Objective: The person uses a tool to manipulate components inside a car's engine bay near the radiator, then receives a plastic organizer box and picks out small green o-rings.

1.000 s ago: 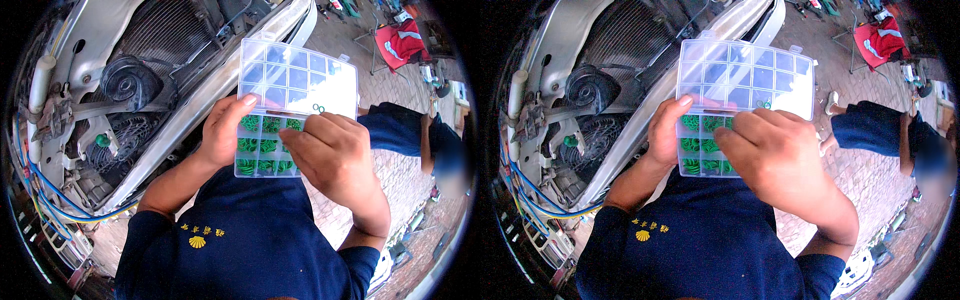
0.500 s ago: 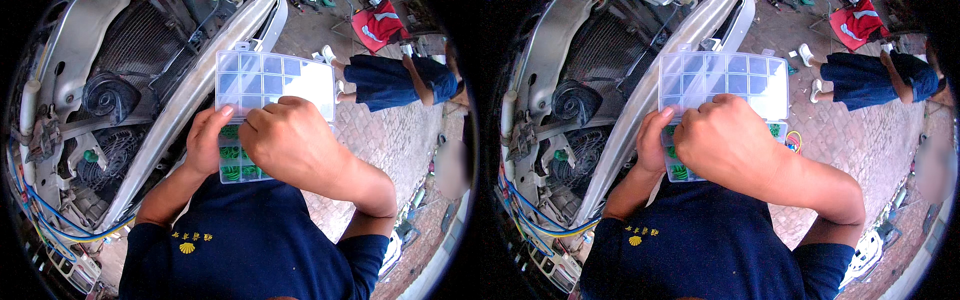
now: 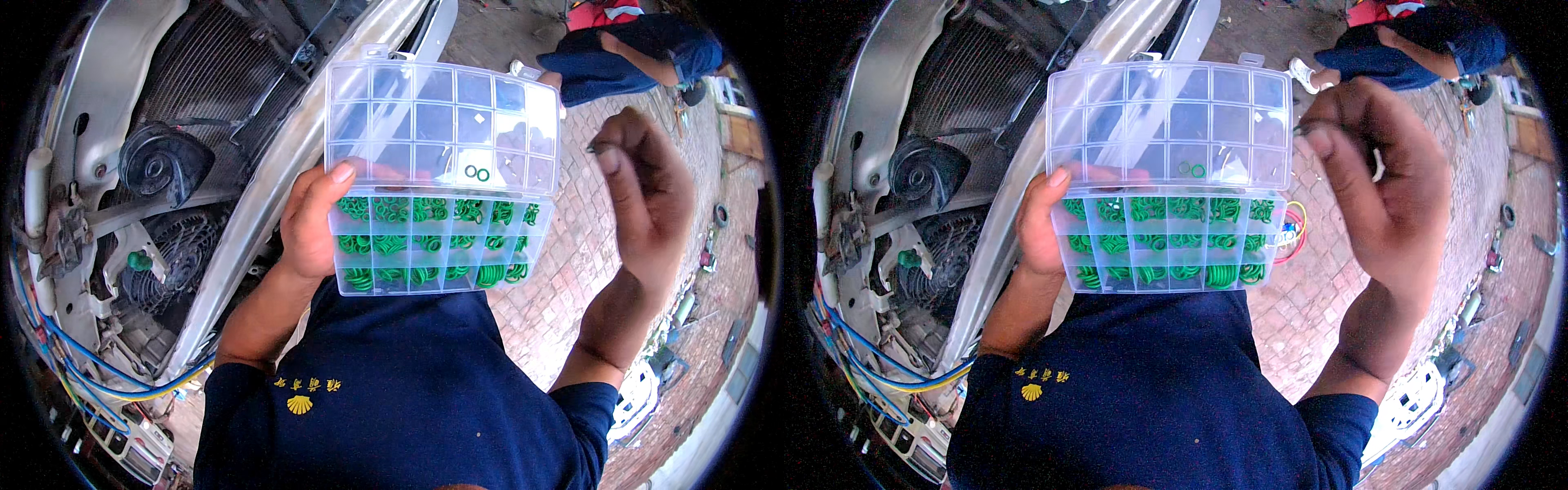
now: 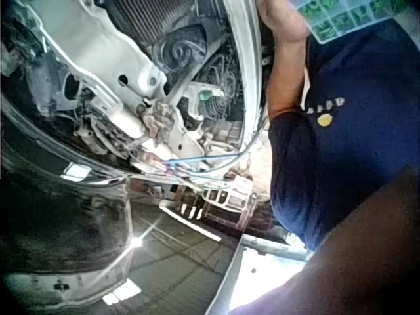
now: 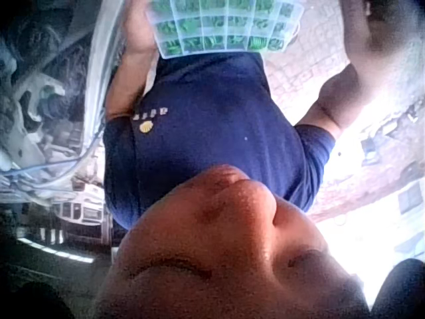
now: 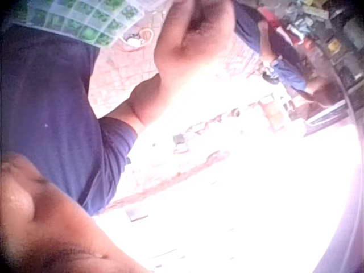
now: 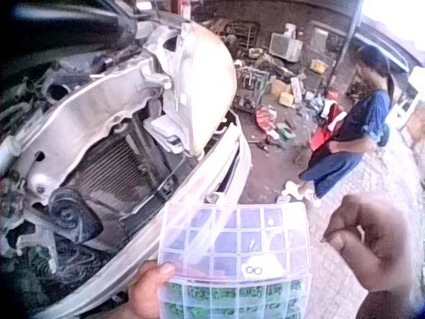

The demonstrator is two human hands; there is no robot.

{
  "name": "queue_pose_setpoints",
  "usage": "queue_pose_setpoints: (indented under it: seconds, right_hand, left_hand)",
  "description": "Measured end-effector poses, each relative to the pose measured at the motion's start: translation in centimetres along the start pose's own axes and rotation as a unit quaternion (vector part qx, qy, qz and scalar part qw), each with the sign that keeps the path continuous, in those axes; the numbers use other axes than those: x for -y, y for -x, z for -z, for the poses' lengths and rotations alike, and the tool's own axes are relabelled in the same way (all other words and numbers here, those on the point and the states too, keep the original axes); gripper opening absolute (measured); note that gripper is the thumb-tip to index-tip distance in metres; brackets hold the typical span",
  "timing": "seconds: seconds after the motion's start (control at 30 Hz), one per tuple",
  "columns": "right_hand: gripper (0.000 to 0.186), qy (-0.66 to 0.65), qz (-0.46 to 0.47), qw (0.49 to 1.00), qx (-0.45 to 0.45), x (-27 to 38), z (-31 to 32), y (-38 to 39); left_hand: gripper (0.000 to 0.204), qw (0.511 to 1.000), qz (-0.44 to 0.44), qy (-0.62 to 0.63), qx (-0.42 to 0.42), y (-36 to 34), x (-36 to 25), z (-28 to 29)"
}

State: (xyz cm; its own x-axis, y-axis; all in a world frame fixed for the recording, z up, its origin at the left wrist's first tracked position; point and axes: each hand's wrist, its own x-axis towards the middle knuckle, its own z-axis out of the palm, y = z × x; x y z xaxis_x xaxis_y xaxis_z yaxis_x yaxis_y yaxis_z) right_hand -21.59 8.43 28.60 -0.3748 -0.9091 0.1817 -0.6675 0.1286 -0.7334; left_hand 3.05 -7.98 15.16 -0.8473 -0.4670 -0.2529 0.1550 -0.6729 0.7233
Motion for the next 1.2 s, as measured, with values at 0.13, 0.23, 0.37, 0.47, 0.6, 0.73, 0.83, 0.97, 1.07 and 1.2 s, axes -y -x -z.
queue_pose_setpoints:
  seconds: [0.13, 0.23, 0.37, 0.47, 0.6, 0.73, 0.83, 0.97, 1.07, 1.2]
  right_hand:
    - [0.006, 0.023, -0.031, 0.998, 0.046, -0.3, -2.1, 0.1]
    - [0.007, 0.063, 0.026, 0.994, 0.085, -0.4, -3.3, -0.2]
    - [0.008, 0.095, 0.037, 0.988, 0.118, -0.4, -4.1, -0.7]
    - [0.008, 0.122, 0.039, 0.983, 0.129, -0.3, -4.3, -0.8]
    - [0.006, 0.114, 0.038, 0.982, 0.144, -0.2, -4.0, -1.2]
    - [0.008, 0.083, 0.084, 0.988, 0.103, -0.3, -3.0, -1.5]
    - [0.01, 0.043, 0.107, 0.986, 0.119, -0.4, -3.1, -1.6]
    - [0.012, 0.025, 0.094, 0.986, 0.137, -0.7, -3.6, -0.9]
    - [0.013, 0.027, 0.086, 0.988, 0.125, -1.2, -3.8, -0.7]
    - [0.015, 0.025, 0.084, 0.989, 0.117, -1.0, -3.2, -0.4]
  left_hand:
    - [0.051, 1.0, -0.008, -0.005, 0.009, -0.2, -0.1, -0.3]
    - [0.052, 0.999, 0.012, -0.042, 0.024, -0.5, 0.0, -0.2]
    - [0.052, 0.997, 0.013, -0.063, 0.03, -0.5, 0.1, -0.7]
    - [0.051, 0.997, 0.013, -0.074, 0.037, -0.2, 0.0, -0.9]
    - [0.051, 0.994, -0.006, -0.1, 0.041, 0.0, -0.1, -0.7]
    - [0.051, 0.994, -0.016, -0.105, 0.026, 0.2, -0.3, -1.0]
    - [0.052, 0.994, -0.002, -0.102, 0.041, 0.4, -0.6, -0.7]
    - [0.052, 0.994, 0.003, -0.088, 0.062, 0.4, -0.8, -0.8]
    - [0.052, 0.994, -0.002, -0.098, 0.054, 0.3, -0.8, -0.9]
    - [0.053, 0.994, 0.015, -0.086, 0.059, 0.2, -0.7, -0.7]
